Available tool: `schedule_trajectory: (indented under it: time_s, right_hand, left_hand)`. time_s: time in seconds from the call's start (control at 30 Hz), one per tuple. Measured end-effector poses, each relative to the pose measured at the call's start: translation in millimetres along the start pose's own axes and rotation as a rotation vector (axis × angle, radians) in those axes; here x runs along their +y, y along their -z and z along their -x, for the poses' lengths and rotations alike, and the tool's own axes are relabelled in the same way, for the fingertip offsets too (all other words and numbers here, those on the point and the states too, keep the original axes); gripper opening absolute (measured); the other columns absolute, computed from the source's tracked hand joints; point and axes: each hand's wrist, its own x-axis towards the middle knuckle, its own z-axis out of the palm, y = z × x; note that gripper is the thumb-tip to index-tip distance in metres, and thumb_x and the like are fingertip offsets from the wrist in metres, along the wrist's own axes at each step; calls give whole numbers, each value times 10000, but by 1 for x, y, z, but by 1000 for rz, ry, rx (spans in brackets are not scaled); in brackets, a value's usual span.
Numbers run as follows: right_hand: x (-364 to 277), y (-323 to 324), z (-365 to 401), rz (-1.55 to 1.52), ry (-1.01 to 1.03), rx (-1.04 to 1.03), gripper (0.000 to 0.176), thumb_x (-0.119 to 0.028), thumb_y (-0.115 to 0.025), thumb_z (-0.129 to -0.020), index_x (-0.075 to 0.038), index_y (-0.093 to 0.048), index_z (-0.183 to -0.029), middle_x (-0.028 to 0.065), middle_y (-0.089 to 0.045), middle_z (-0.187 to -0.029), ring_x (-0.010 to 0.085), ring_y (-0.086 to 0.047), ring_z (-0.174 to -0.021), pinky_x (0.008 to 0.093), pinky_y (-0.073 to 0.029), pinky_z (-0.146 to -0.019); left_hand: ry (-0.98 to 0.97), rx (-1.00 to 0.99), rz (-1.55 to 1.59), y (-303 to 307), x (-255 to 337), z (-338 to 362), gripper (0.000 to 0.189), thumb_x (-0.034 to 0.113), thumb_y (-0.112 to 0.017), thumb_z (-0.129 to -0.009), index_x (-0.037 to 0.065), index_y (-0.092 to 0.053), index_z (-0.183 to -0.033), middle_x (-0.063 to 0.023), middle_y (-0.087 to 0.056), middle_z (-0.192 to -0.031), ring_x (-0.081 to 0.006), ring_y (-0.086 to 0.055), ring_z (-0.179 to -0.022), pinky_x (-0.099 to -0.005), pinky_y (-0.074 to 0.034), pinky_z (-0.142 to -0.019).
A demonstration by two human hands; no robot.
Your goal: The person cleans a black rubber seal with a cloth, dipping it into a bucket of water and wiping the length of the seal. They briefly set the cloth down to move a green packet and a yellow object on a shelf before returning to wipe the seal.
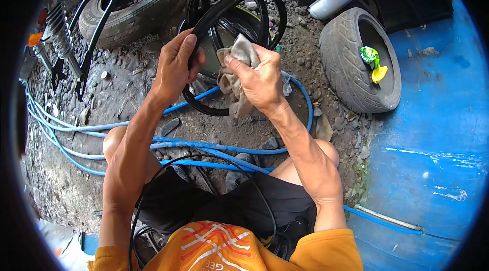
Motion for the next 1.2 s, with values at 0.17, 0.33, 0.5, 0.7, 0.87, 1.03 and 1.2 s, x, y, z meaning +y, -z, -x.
schedule_trajectory:
  time_s: [0.17,0.33,0.5,0.7,0.87,1.03,1.2]
  right_hand:
    - [12,-4,-5,29,45,106,134,-87,-705,-884,35,-680,-934,31,-693,-831,67,-592,-749,265,-500,-667]
    - [12,-4,-13,-145,43,145,129,-71,-692,-888,37,-681,-958,34,-696,-842,70,-602,-747,262,-503,-664]
    - [17,-12,-8,-24,59,145,79,-52,-692,-875,25,-698,-896,22,-692,-784,60,-589,-701,262,-495,-625]
    - [20,-10,-10,-39,114,220,68,-33,-667,-854,26,-688,-828,-7,-664,-740,50,-555,-659,256,-473,-584]
    - [2,7,-25,-26,97,374,99,-7,-651,-845,18,-653,-749,38,-658,-690,87,-583,-557,270,-473,-487]
    - [-2,7,-11,72,29,98,95,-52,-681,-840,7,-667,-766,35,-666,-689,86,-599,-577,268,-476,-507]
    - [8,1,-5,127,46,219,115,-86,-729,-830,14,-687,-870,39,-688,-748,86,-616,-654,283,-501,-569]
  left_hand:
    - [-47,-12,-118,-10,-4,2,381,289,-460,-1078,-13,-586,-1273,-58,-670,-801,-46,-477,-447,-201,-356,-396]
    - [-61,-61,-139,-17,-3,8,351,249,-476,-1068,-21,-610,-1248,-50,-669,-772,-53,-503,-456,-220,-387,-411]
    - [-61,-77,-290,-19,1,12,341,213,-489,-1057,-29,-627,-1253,-64,-643,-706,-73,-534,-491,-273,-431,-453]
    - [-88,-192,-404,-14,3,12,359,180,-517,-1039,-54,-594,-1300,-110,-638,-688,-98,-551,-517,-294,-469,-513]
    - [-239,-220,-384,-17,-9,13,367,181,-479,-1057,-23,-573,-1347,-60,-641,-730,-66,-516,-504,-250,-437,-479]
    - [-90,-206,-258,-19,0,15,372,179,-452,-1064,5,-547,-1379,-47,-674,-800,-67,-525,-502,-245,-436,-473]
    - [-43,-157,-269,-17,-5,11,342,119,-424,-1043,-20,-550,-1329,-92,-705,-873,-132,-578,-496,-301,-481,-519]
